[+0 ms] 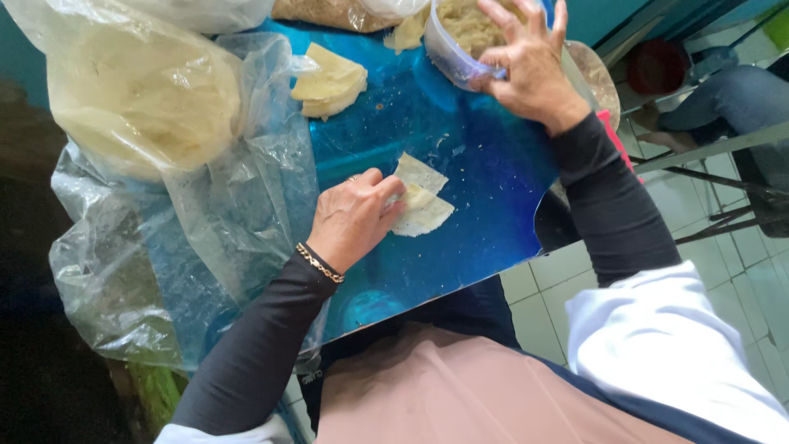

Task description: The person folds triangular pastry wrappers filled with a scoop of filling, pinching the edges closed by hand and setting the folded parcels aside, repeating the process one wrapper at a time at the table.

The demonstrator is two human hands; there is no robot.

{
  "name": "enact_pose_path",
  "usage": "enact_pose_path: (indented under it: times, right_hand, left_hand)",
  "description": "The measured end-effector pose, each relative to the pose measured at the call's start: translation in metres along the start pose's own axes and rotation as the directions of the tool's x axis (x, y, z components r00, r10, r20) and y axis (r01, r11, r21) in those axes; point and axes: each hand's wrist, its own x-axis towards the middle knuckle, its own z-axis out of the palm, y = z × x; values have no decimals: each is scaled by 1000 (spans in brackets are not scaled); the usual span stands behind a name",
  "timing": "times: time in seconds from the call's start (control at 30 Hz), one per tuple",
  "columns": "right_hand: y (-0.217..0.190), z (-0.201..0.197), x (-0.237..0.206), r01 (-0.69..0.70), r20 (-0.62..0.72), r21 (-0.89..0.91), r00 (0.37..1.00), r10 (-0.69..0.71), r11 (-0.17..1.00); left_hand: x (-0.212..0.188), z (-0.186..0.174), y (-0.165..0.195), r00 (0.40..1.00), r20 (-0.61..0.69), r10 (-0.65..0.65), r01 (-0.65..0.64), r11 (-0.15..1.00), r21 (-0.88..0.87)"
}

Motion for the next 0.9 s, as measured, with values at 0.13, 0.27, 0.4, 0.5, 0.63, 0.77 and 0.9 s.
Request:
enact_pose_path:
  times: [0.13,0.27,0.4,0.5,0.63,0.77,0.9]
  right_hand:
    - [-18,-8,14,-106,-5,121,994,107,987]
    - [-68,-30,4,-161,-171,380,956,240,911]
    - [-129,-9,-22,76,-13,271,997,-75,960]
    - [-141,-7,-42,159,-10,64,987,-159,985]
    - [-149,-5,-55,250,17,-179,968,-251,952]
    - [-148,-6,-59,359,110,-385,932,-344,850]
    - [-133,-16,-58,397,106,-447,913,-393,802]
  left_hand:
    - [-1,0,-1,1000,18,-25,26,999,-24]
    - [-1,0,-5,999,5,-50,50,996,-80]
    - [6,-2,-11,991,32,-128,131,983,-129]
    - [9,-4,-13,986,60,-157,163,978,-132]
    - [11,-3,-11,989,35,-144,147,982,-118]
    - [10,5,-7,996,-53,-76,75,997,-8]
    - [7,9,-4,998,-59,-23,28,996,88]
